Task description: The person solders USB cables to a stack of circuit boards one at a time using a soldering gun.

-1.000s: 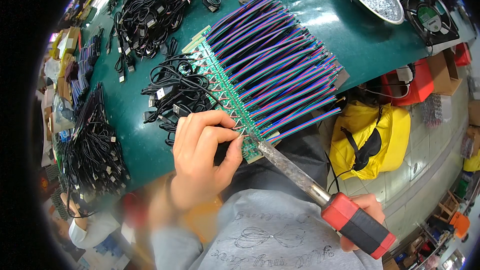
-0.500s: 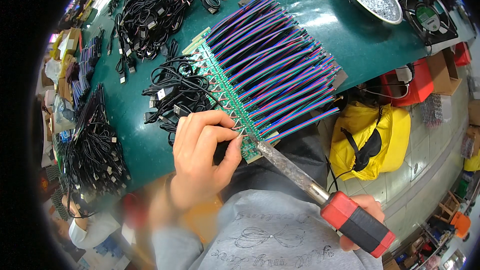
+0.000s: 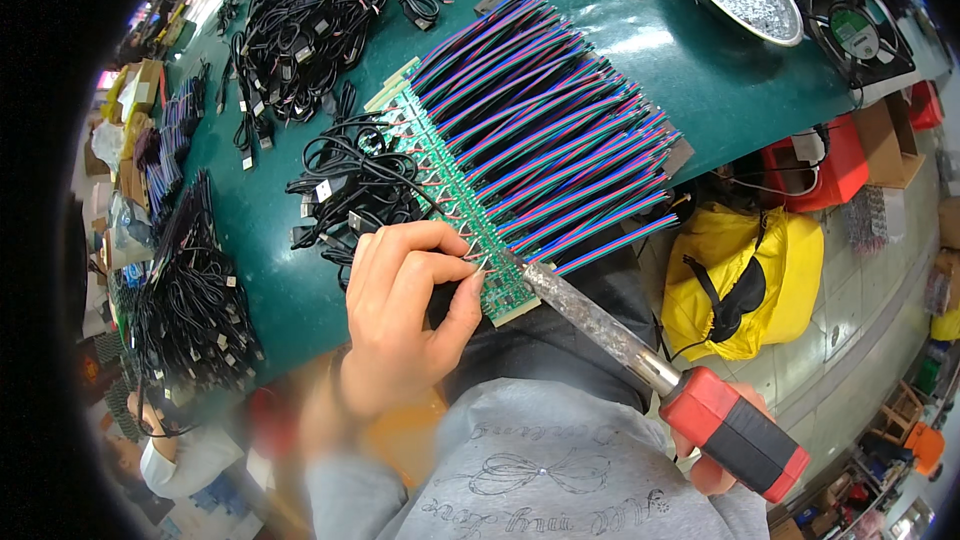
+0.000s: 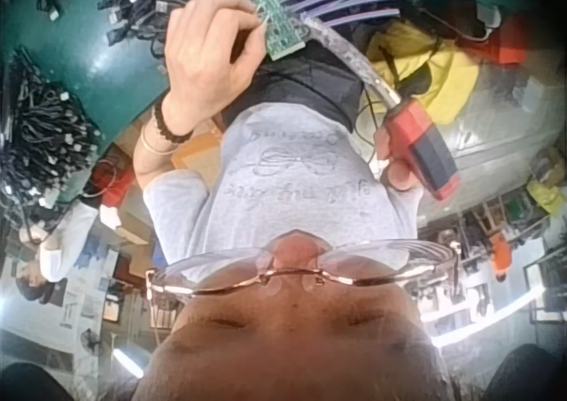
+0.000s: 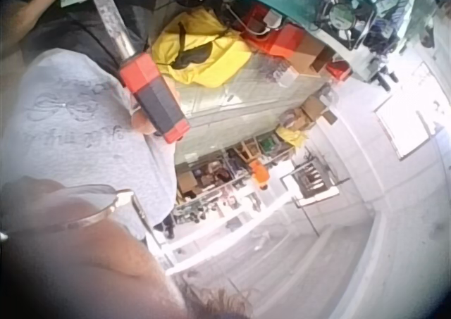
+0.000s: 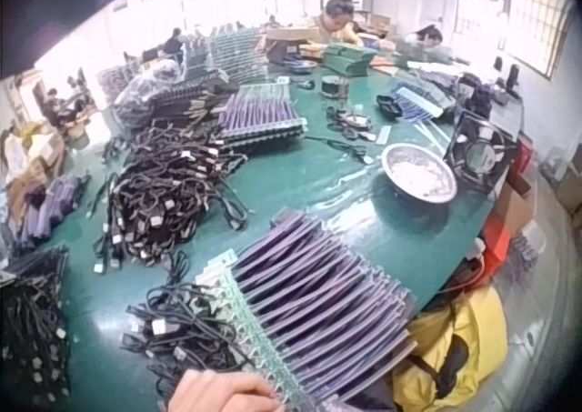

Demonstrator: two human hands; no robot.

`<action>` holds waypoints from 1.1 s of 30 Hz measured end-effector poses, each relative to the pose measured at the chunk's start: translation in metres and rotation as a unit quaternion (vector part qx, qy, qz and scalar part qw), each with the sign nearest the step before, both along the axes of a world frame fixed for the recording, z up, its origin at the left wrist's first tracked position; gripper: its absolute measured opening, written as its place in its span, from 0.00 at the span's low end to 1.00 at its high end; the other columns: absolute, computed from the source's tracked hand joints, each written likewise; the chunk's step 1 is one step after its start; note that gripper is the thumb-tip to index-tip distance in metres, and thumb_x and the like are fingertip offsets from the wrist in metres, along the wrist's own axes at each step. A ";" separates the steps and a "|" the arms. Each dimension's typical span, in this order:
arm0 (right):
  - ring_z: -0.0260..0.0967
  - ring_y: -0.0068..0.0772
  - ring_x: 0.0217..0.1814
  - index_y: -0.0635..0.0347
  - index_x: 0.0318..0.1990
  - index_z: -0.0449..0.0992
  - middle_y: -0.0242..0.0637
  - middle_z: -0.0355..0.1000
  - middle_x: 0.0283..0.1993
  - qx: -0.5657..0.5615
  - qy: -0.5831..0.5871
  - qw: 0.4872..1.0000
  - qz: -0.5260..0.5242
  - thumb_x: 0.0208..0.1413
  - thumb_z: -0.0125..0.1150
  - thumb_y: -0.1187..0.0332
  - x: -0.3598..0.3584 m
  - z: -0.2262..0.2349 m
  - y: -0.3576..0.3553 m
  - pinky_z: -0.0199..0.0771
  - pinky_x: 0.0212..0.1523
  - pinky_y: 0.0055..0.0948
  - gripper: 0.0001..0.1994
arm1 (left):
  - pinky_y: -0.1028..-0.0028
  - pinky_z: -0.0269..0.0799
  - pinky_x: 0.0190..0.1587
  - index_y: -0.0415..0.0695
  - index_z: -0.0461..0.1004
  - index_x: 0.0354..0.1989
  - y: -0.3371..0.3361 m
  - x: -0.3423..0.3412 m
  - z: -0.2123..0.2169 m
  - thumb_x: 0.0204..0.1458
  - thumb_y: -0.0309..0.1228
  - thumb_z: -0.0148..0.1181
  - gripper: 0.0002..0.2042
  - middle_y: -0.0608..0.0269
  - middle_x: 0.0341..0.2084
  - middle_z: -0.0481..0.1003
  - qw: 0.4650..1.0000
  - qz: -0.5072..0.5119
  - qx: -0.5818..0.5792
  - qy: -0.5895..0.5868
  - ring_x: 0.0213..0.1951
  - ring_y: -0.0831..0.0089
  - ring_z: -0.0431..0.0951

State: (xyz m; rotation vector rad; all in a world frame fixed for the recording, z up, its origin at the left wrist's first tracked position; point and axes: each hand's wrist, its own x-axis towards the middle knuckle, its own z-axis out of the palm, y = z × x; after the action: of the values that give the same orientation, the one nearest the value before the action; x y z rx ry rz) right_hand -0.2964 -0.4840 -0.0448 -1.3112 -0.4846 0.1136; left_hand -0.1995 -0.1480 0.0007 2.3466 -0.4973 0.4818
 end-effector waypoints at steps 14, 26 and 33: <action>0.56 0.23 0.12 0.71 0.59 0.58 0.26 0.58 0.13 -0.080 0.166 0.978 -0.093 0.51 0.46 0.27 0.015 0.028 0.027 0.62 0.19 0.25 0.48 | 0.67 0.72 0.33 0.38 0.75 0.32 0.061 0.045 0.039 0.45 0.23 0.66 0.07 0.55 0.29 0.76 0.994 0.105 -0.022 0.000 0.29 0.60 0.76; 0.56 0.20 0.12 0.72 0.59 0.58 0.24 0.56 0.14 -0.033 0.120 0.988 -0.094 0.58 0.48 0.35 0.029 0.025 0.036 0.60 0.16 0.22 0.42 | 0.63 0.64 0.52 0.45 0.74 0.48 0.095 0.143 0.029 0.46 0.34 0.68 0.20 0.57 0.43 0.71 0.944 0.189 0.214 -0.163 0.48 0.57 0.69; 0.56 0.20 0.11 0.72 0.56 0.58 0.26 0.56 0.14 -0.018 0.129 0.986 -0.103 0.57 0.50 0.36 0.030 0.025 0.040 0.61 0.16 0.22 0.41 | 0.70 0.72 0.36 0.37 0.73 0.31 0.098 0.162 0.043 0.48 0.19 0.60 0.03 0.58 0.29 0.75 0.992 0.049 -0.033 -0.110 0.32 0.62 0.77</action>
State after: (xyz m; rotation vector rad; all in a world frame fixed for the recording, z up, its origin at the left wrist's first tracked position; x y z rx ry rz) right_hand -0.2666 -0.4441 -0.0196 -1.3520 -0.1259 0.1190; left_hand -0.0372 -0.0497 0.0434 2.2732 -0.4604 0.7959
